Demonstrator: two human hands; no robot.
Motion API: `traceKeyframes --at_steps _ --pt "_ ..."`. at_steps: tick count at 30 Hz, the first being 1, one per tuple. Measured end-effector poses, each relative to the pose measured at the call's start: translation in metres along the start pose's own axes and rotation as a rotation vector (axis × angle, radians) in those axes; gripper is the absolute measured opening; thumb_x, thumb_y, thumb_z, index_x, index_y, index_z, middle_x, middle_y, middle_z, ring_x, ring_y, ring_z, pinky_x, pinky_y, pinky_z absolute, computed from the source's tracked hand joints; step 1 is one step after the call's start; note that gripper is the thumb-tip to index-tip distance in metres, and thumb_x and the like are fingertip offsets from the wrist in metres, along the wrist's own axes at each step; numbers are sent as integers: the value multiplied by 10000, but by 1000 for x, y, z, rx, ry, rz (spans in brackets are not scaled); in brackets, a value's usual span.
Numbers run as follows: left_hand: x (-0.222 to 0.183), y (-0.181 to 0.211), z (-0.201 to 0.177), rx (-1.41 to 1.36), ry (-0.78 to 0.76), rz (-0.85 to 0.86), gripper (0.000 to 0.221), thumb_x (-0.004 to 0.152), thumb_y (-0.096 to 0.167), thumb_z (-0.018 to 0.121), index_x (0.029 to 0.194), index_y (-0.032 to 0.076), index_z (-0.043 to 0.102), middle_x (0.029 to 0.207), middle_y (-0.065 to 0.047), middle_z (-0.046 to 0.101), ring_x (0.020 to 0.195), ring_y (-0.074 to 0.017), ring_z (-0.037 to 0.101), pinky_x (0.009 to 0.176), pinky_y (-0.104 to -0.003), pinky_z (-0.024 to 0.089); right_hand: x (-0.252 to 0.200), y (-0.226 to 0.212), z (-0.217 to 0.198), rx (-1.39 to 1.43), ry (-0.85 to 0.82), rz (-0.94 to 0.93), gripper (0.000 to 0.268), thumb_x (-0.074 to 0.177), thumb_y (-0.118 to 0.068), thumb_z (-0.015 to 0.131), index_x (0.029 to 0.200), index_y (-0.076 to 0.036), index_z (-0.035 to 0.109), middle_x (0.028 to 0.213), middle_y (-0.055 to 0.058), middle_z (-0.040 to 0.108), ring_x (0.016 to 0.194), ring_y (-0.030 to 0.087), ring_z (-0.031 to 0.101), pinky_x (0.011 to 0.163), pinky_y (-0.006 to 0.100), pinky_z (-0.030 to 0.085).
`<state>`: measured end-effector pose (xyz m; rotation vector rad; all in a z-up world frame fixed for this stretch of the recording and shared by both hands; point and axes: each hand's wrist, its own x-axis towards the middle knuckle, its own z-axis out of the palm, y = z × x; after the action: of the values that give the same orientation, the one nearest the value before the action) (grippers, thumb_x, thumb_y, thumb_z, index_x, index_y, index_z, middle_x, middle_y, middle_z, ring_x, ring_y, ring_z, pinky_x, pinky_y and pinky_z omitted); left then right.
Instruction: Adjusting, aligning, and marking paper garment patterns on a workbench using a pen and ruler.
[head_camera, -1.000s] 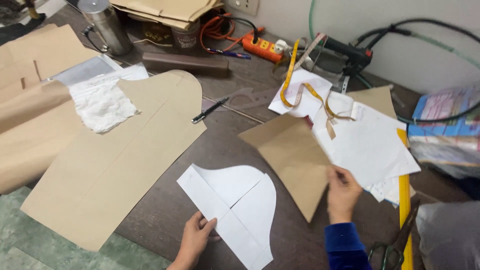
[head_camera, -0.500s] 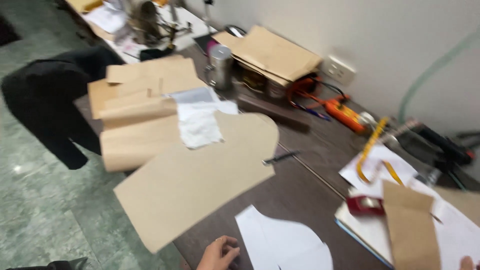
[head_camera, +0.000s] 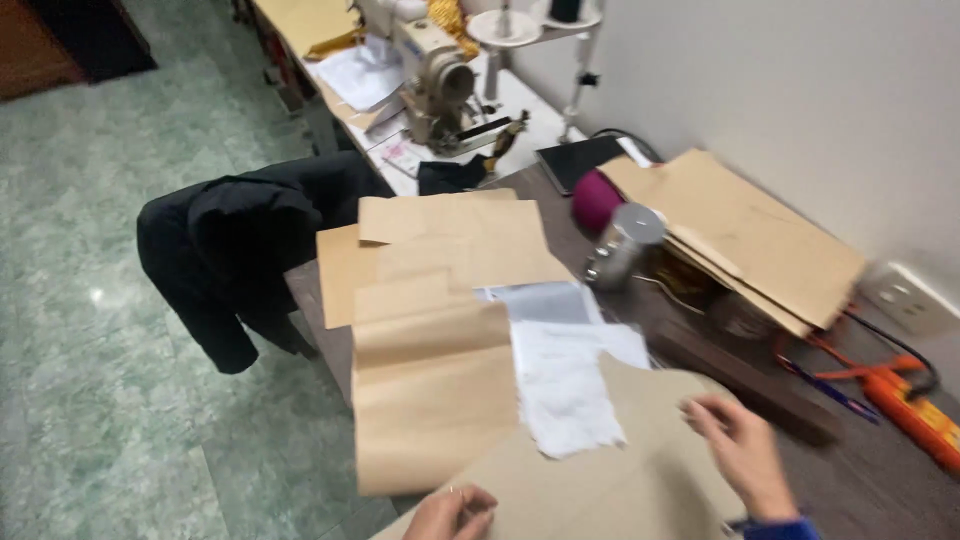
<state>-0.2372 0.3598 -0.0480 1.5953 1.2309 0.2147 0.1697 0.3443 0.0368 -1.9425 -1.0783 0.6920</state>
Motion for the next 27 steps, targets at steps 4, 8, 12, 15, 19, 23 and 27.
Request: traceKeyframes --at_steps 4,8,12,15,19,23,27 --pt "49 22 -120 -147 179 21 220 832 335 637 1017 272 738 909 108 779 784 -38 668 770 -196 520 62 -70 124 -83 -143 -170 148 844 -181 670 899 -70 750 869 22 770 777 116 714 737 248 539" --pt "124 33 -237 -370 510 -84 267 862 268 611 1109 174 648 875 2 708 652 -115 622 565 -271 517 62 -114 197 -83 -320 -150 124 843 -193 660 900 -133 752 922 -22 767 885 99 683 776 248 537" --pt "268 -44 -305 -177 703 -93 530 809 369 676 1245 99 542 1156 -77 603 1064 -217 590 938 -349 439 38 -117 220 -93 -424 -11 141 828 -225 670 879 -135 766 866 -27 771 812 82 675 720 233 517" --pt "318 -37 -327 -187 640 -182 728 785 468 683 1316 19 466 1136 -86 603 1078 -222 589 957 -313 432 13 -112 209 -76 -518 6 186 854 -241 615 813 -116 747 806 -3 772 809 97 696 785 226 505" --pt "327 16 -335 -251 606 -202 368 757 361 733 1006 92 705 989 -46 735 881 -170 691 774 -294 518 -2 -73 206 50 -480 -158 171 825 -242 698 859 -88 765 952 43 773 923 150 724 841 274 527" --pt "337 51 -330 -384 754 68 167 874 202 641 792 93 545 630 -58 639 434 -180 639 337 -295 453 -2 -91 201 -31 -377 -267 246 834 -250 684 1028 -101 703 1134 61 710 1083 176 653 946 305 458" --pt "261 151 -305 -299 963 598 226 961 266 573 822 130 458 668 1 503 513 -139 690 505 -244 431 19 -160 199 4 -213 -214 658 797 -249 705 1381 -102 441 1383 79 528 1297 208 509 1039 383 428"
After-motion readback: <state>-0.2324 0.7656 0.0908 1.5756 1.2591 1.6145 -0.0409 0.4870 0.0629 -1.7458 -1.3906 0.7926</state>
